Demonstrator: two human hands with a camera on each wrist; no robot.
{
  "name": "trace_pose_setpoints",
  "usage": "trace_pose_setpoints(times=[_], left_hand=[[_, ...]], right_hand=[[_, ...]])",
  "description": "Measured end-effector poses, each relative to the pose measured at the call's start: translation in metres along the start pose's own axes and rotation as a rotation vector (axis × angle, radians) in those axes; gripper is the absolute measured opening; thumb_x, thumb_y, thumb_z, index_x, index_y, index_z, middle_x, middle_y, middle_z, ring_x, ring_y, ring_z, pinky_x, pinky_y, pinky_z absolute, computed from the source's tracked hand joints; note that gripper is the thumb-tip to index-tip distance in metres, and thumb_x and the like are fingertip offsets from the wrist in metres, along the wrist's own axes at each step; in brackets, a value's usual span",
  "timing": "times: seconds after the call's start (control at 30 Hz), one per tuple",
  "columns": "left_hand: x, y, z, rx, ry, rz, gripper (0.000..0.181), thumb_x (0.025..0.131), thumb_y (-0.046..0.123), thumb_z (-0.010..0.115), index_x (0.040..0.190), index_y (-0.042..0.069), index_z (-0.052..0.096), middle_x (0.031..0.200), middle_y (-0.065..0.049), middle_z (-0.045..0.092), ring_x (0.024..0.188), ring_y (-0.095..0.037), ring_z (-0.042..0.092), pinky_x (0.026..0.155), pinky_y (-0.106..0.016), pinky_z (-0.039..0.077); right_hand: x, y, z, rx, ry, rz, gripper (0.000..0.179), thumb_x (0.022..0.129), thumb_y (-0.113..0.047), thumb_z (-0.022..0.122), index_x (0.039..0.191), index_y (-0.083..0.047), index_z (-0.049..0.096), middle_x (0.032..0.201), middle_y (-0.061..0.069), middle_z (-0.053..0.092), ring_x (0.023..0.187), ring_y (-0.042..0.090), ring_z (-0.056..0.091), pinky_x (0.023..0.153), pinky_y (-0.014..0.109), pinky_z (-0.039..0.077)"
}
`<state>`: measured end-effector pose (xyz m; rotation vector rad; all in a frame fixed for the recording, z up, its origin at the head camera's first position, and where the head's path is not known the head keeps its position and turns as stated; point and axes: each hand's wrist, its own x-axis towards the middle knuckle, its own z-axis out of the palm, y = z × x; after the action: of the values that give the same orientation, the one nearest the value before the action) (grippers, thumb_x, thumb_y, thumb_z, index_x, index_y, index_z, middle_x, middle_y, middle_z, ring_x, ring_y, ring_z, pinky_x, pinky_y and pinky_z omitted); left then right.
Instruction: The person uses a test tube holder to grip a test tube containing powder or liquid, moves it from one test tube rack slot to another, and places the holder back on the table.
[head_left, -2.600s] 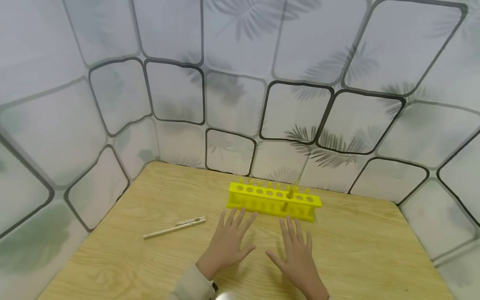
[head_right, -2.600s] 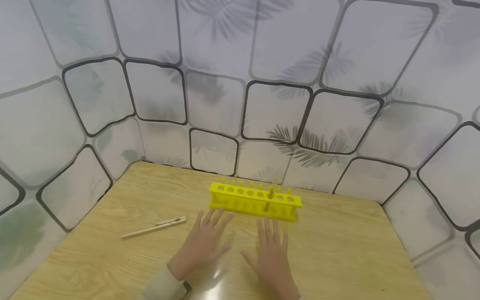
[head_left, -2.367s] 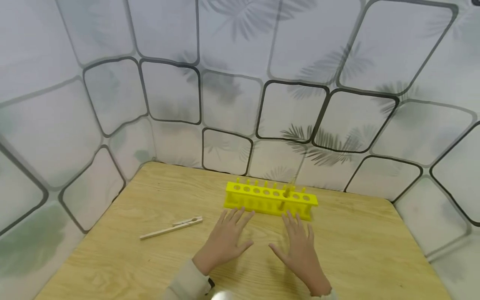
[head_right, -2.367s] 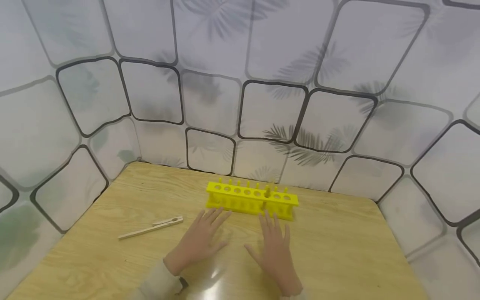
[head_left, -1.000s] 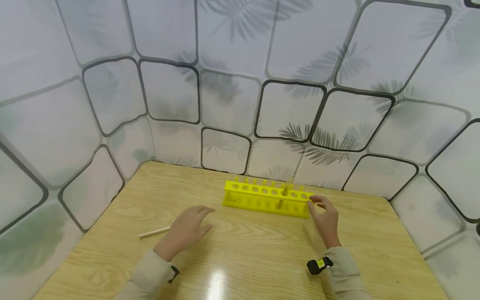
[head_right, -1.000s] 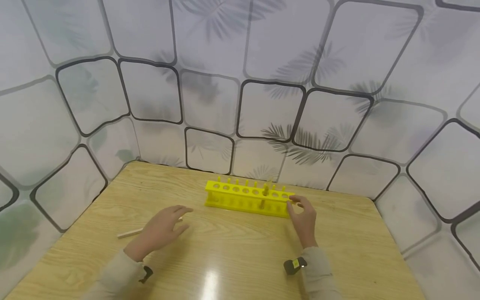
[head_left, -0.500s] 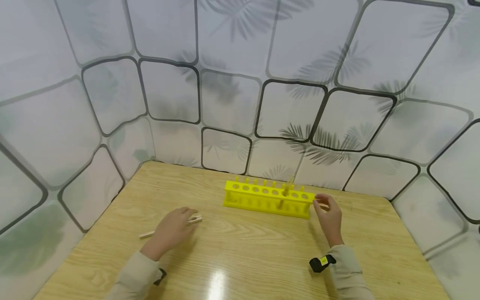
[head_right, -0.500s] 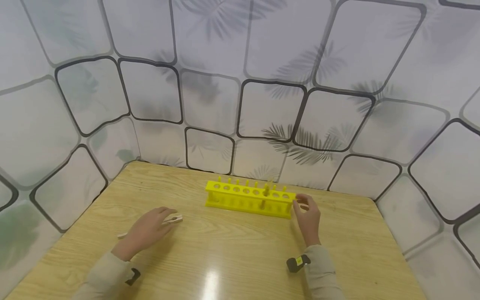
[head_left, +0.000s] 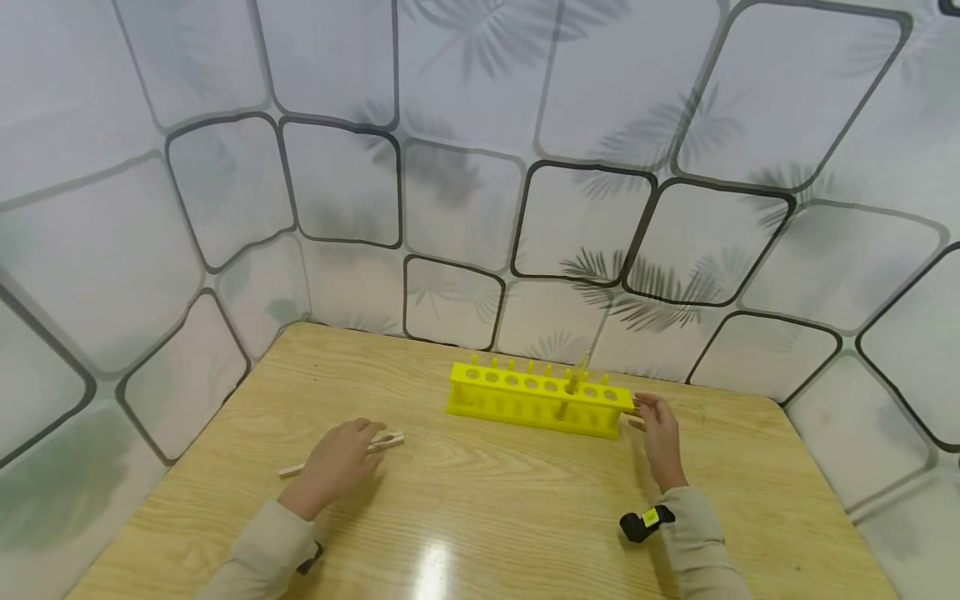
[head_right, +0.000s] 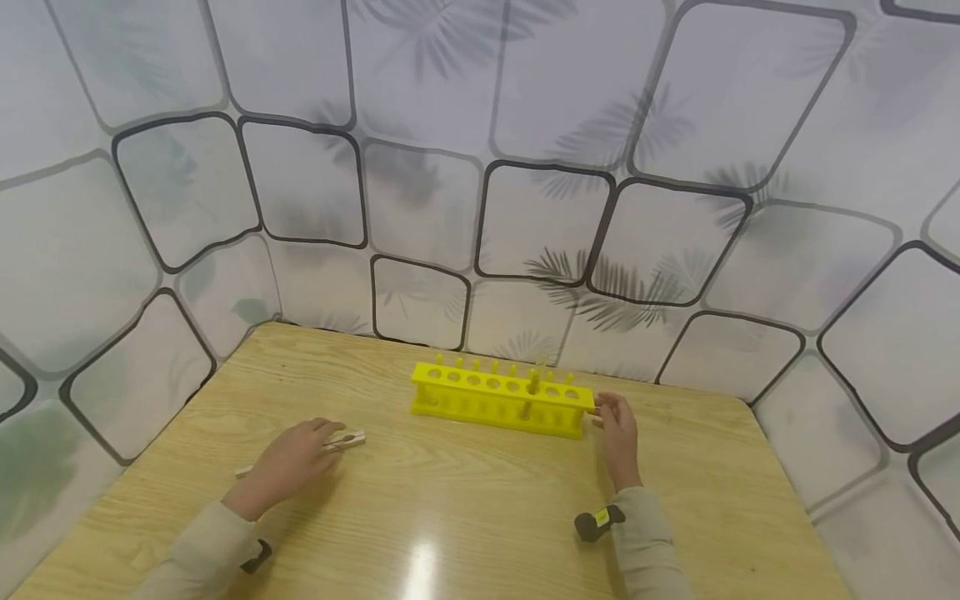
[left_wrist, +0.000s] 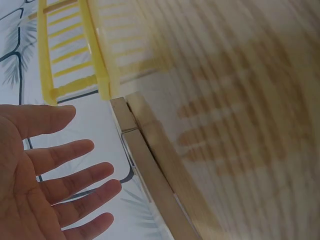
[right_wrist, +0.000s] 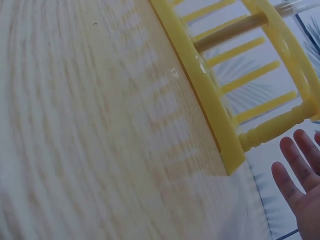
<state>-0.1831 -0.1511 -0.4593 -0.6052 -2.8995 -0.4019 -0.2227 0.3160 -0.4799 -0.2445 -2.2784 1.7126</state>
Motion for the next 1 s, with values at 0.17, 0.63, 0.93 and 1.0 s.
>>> trace_pose_setpoints(times=[0.17, 0.63, 0.93, 1.0], left_hand=[[-0.001, -0.003, 0.002, 0.021, 0.006, -0.009, 0.039, 0.082, 0.018, 0.071, 0.115, 0.000, 0.060, 0.108, -0.018, 0.065, 0.097, -0.033, 0.063, 0.084, -0.046, 0.050], [0.001, -0.013, 0.006, 0.088, 0.061, 0.013, 0.038, 0.075, 0.011, 0.076, 0.109, 0.000, 0.063, 0.099, -0.018, 0.065, 0.082, -0.030, 0.063, 0.071, -0.041, 0.053], [-0.001, -0.016, 0.009, 0.090, 0.032, -0.002, 0.037, 0.074, 0.008, 0.076, 0.107, -0.001, 0.063, 0.094, -0.016, 0.063, 0.075, -0.026, 0.061, 0.062, -0.036, 0.050], [0.000, -0.016, 0.010, 0.091, 0.022, -0.006, 0.037, 0.074, 0.008, 0.076, 0.107, 0.000, 0.063, 0.093, -0.015, 0.063, 0.074, -0.025, 0.060, 0.061, -0.035, 0.050]], right_hand=[[0.004, 0.008, 0.001, -0.038, -0.012, 0.031, 0.031, 0.099, -0.014, 0.045, 0.125, 0.004, 0.050, 0.097, -0.020, 0.053, 0.087, -0.012, 0.054, 0.078, 0.014, 0.050], [0.011, 0.011, 0.003, -0.134, -0.136, 0.024, 0.040, 0.098, -0.010, 0.047, 0.135, 0.004, 0.044, 0.136, 0.024, 0.048, 0.087, -0.017, 0.049, 0.081, 0.013, 0.049], [0.014, 0.014, 0.006, -0.180, -0.171, 0.010, 0.038, 0.097, -0.015, 0.051, 0.132, 0.002, 0.048, 0.124, 0.023, 0.056, 0.086, -0.016, 0.051, 0.080, 0.013, 0.049], [0.014, 0.013, 0.006, -0.192, -0.167, 0.014, 0.037, 0.098, -0.014, 0.051, 0.131, 0.002, 0.049, 0.123, 0.023, 0.057, 0.085, -0.017, 0.051, 0.079, 0.012, 0.048]])
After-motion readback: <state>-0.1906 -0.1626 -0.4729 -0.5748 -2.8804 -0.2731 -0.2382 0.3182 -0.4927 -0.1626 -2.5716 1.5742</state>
